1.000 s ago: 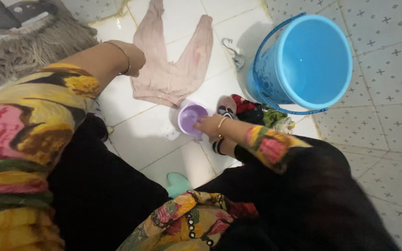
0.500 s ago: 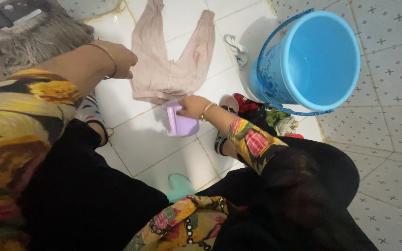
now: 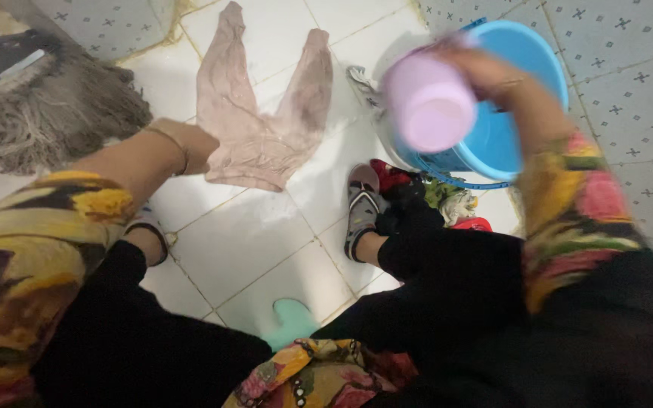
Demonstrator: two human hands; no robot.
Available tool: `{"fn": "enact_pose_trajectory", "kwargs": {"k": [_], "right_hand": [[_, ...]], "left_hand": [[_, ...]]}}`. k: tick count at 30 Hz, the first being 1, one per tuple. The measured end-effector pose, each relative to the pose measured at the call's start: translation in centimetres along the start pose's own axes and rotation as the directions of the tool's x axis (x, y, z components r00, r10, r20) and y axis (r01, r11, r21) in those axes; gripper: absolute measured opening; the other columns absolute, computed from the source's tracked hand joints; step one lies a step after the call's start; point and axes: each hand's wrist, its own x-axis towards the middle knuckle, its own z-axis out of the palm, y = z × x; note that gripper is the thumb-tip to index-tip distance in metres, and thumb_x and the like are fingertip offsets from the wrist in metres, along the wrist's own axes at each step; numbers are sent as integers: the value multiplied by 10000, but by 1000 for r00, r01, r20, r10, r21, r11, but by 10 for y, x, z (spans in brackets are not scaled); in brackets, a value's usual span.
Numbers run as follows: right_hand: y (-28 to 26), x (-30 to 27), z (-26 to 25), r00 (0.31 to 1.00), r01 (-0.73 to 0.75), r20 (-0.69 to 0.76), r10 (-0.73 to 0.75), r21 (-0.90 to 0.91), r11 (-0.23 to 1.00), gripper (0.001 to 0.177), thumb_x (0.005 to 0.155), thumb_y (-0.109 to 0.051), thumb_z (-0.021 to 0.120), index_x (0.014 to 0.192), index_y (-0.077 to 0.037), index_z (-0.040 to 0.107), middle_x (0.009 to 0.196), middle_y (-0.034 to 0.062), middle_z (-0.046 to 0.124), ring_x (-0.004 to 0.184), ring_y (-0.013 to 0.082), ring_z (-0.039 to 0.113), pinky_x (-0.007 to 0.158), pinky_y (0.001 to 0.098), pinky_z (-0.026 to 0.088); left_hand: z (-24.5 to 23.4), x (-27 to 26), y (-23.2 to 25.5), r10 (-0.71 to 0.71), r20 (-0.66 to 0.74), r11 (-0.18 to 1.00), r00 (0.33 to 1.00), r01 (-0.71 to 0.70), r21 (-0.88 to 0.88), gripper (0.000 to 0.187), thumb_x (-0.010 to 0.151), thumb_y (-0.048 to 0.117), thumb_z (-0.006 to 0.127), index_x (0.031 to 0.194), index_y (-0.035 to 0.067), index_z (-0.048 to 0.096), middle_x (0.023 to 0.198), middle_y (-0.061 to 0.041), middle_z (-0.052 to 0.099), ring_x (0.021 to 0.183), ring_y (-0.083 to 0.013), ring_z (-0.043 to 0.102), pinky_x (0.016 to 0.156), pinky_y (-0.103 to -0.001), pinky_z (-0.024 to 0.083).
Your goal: The person washes several items of clothing by hand, applying soap from a bar and scrubbing them against the floor before rinsing with water from a purple mug and wringing them out.
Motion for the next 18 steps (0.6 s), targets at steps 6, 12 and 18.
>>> {"fn": "enact_pose_trajectory", "kwargs": {"k": [6, 12, 18], "right_hand": [[152, 30, -107, 844, 15, -515, 150, 303, 953, 637, 947, -555, 644, 1366, -81, 569, 1213, 105, 669, 1005, 323, 710, 673, 511, 615], [265, 121, -43, 901, -367, -239, 361, 21, 930, 716, 806, -386, 827, 1323, -9, 506, 1127, 150, 615, 921, 370, 688, 645, 553, 637], [341, 212, -28, 925, -314, 104, 365, -330, 890, 422, 736, -255, 784, 1115, -105, 675, 901, 109, 733, 807, 346, 725, 682, 507, 626]], "left_hand": [[42, 42, 8, 6, 176, 1000, 984, -10, 21, 384, 913, 294, 610, 1273, 199, 700, 1286, -103, 719, 1190, -294, 691, 979, -450, 557], [93, 115, 29, 86, 145, 973, 986, -52, -225, 501, 868, 265, 627, 1366, 213, 621, 1429, -89, 626, 1321, -308, 596, 1098, -454, 482], [135, 169, 58, -255, -315, 888, 914, 92, -451, 856, 897, 498, 654, 1586, 161, 275, 1674, -171, 215, 1533, -450, 131, 1213, -618, 132]]}}
